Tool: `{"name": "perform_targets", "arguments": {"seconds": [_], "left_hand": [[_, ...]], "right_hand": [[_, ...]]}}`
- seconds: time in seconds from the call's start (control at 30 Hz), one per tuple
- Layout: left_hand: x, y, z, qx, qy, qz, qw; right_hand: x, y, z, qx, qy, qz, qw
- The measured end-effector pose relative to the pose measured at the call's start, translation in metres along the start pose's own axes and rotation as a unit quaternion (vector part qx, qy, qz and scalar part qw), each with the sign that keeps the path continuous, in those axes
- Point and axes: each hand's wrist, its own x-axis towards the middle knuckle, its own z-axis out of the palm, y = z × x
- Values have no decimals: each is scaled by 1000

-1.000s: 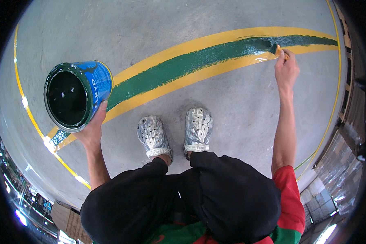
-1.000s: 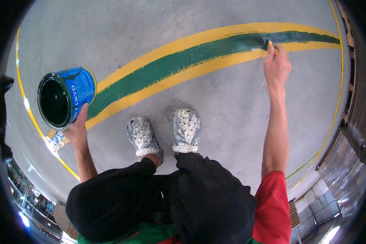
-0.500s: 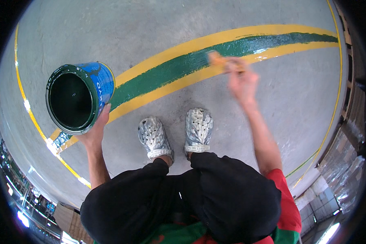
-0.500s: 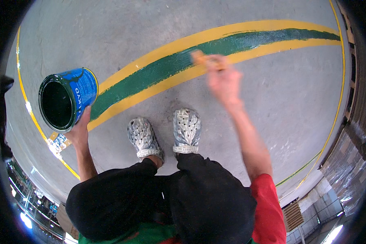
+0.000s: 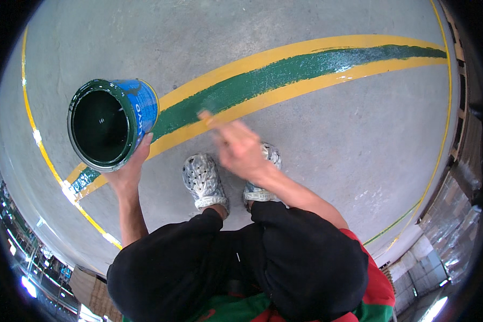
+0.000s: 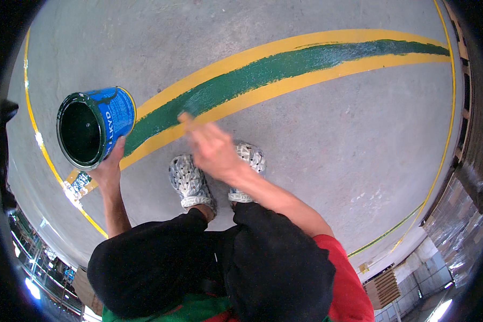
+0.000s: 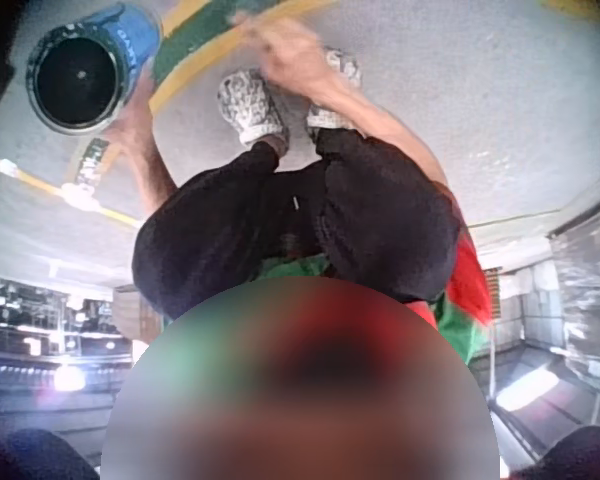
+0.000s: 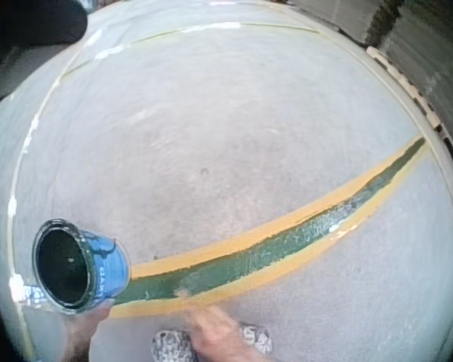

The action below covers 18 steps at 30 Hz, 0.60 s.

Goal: The person paints green lines on a warehouse floor using a paintbrush and a paint can. They dip the brush into the paint and apply it along yellow tape markings to create straight lines.

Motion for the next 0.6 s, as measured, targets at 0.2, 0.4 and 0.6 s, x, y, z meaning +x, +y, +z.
{"name": "perform_targets", "arguments": {"seconds": [0.2, 0.4, 0.6], "left_hand": [[0, -6, 1, -6, -83, -84, 993], [25, 21, 16, -133, 13, 84, 987], [20, 38, 18, -176, 24, 80, 981]], "right_hand": [[12, 57, -82, 129, 53, 197, 970], [24, 162, -231, -283, 218, 162, 920], [16, 143, -95, -376, 34, 78, 923]]}}
